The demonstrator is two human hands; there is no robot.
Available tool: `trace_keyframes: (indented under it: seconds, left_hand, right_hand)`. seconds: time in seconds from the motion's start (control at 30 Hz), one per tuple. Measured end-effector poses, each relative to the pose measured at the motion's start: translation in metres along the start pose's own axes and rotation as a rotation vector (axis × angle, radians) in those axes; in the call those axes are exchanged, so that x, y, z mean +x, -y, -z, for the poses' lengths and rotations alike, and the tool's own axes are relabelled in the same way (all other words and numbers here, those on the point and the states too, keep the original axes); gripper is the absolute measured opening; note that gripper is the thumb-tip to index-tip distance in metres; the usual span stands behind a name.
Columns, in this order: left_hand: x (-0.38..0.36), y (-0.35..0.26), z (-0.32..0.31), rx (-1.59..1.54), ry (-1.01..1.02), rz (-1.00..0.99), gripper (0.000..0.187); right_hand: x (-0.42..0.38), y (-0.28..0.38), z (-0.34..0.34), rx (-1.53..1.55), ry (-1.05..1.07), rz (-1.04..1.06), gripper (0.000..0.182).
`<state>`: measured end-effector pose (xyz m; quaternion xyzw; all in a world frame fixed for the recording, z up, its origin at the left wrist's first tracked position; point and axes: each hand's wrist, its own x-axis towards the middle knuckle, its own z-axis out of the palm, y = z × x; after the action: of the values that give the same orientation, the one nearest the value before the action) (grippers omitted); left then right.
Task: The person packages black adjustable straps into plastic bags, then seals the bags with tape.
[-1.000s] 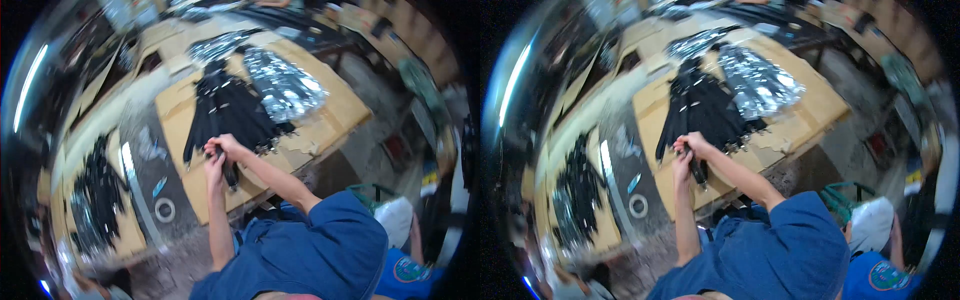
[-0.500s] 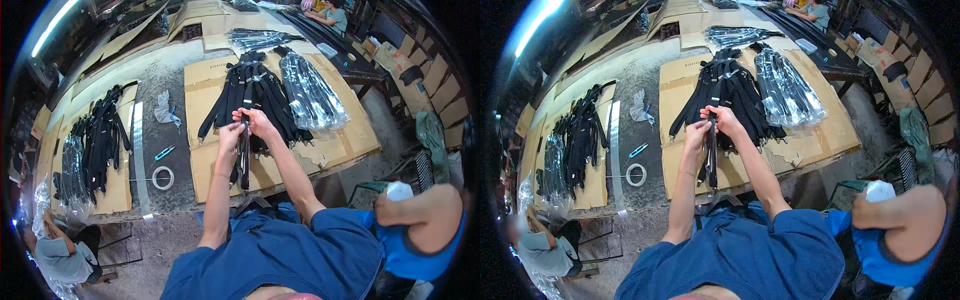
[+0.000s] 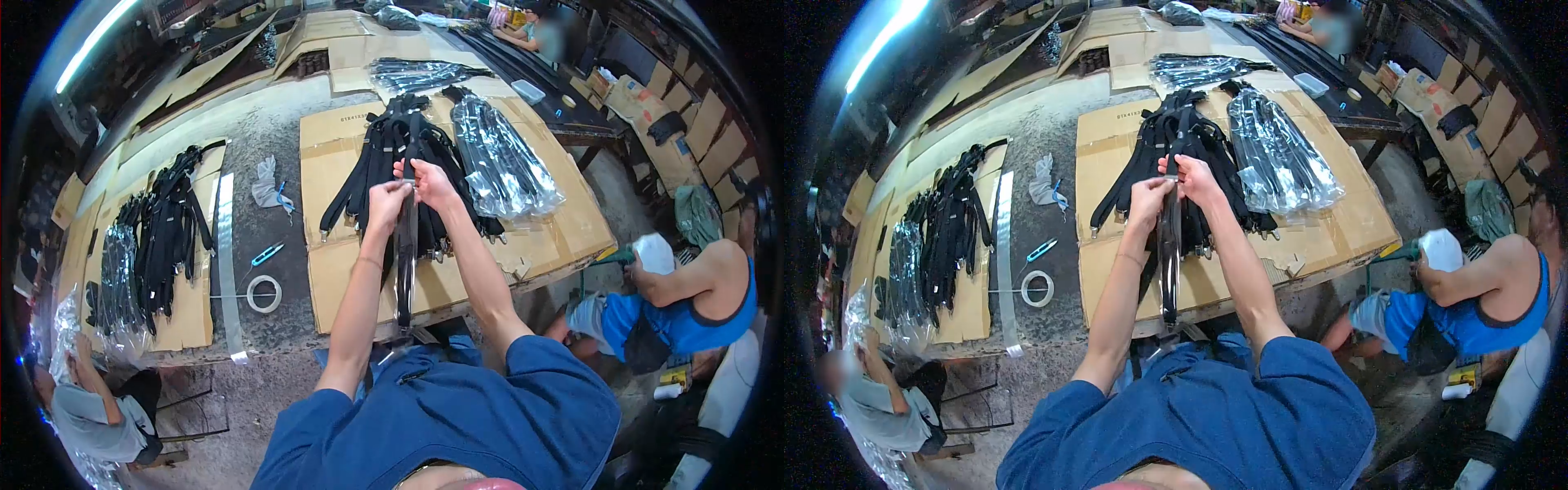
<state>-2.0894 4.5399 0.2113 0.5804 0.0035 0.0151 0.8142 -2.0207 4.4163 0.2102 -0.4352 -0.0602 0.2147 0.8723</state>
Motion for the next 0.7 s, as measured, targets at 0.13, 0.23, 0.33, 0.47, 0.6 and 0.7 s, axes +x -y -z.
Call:
trace_keyframes:
  seconds: [0.13, 0.23, 0.33, 0.47, 0.6, 0.7]
  left_hand:
    - [0.022, 0.011, 0.007, 0.093, 0.021, -0.015, 0.016]
    - [-0.001, 0.004, -0.002, 0.079, 0.006, 0.098, 0.015]
    - [-0.003, 0.009, -0.001, 0.051, -0.015, 0.154, 0.017]
    - [0.017, 0.003, -0.003, 0.051, 0.018, 0.086, 0.017]
    - [0.038, -0.008, -0.011, 0.012, 0.043, 0.013, 0.015]
    - [0.055, -0.007, -0.014, -0.07, 0.08, 0.042, 0.016]
  right_hand:
    - [0.009, 0.003, 0.017, 0.013, 0.056, -0.092, 0.033]
    - [0.042, -0.002, 0.024, 0.236, -0.099, -0.149, 0.035]
    - [0.081, -0.022, 0.045, 0.267, -0.164, 0.021, 0.03]
    - [0.067, -0.001, 0.024, 0.188, -0.077, 0.287, 0.02]
    - [0.039, 0.013, 0.007, 0.127, -0.083, 0.341, 0.02]
    - [0.026, 0.018, 0.011, 0.106, -0.154, 0.207, 0.017]
